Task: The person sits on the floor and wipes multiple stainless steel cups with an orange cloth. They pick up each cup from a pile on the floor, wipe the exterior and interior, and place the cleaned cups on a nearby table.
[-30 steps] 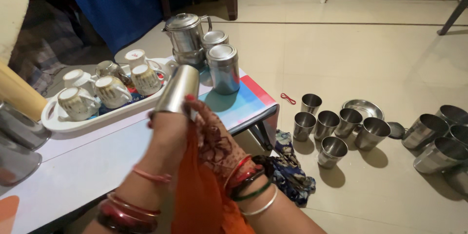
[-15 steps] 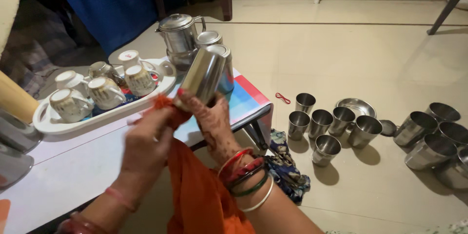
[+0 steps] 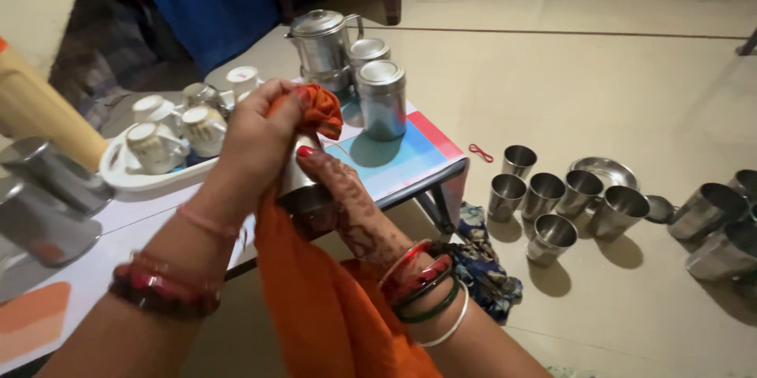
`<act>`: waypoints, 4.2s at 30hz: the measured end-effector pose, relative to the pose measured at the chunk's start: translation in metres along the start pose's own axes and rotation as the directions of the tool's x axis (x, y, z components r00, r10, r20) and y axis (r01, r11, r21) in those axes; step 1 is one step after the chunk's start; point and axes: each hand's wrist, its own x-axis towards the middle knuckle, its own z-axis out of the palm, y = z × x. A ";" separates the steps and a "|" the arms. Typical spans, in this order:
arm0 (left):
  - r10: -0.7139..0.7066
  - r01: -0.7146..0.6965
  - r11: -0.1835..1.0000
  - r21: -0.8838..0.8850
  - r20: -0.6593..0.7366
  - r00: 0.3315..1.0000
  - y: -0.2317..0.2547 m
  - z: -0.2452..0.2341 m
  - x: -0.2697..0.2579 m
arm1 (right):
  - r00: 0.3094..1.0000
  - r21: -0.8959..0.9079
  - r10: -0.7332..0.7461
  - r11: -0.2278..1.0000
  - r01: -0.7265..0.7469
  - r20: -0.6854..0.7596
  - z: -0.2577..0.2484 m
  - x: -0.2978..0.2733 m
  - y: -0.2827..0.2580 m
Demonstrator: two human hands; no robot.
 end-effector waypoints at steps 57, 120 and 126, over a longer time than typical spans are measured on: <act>-0.155 0.240 0.950 0.200 -0.363 0.919 -0.026 0.043 -0.026 | 0.990 0.288 -0.135 0.947 0.141 -0.041 -0.024 0.021 0.009; -0.117 0.304 0.873 0.381 -0.442 0.889 0.047 -0.131 -0.064 | 0.969 -0.928 0.035 -0.299 -0.224 -0.245 0.062 -0.008 -0.025; -0.013 0.276 0.853 0.443 -0.511 0.860 0.039 -0.095 -0.061 | 0.617 -0.927 -0.702 -0.181 0.327 0.355 0.045 0.004 -0.027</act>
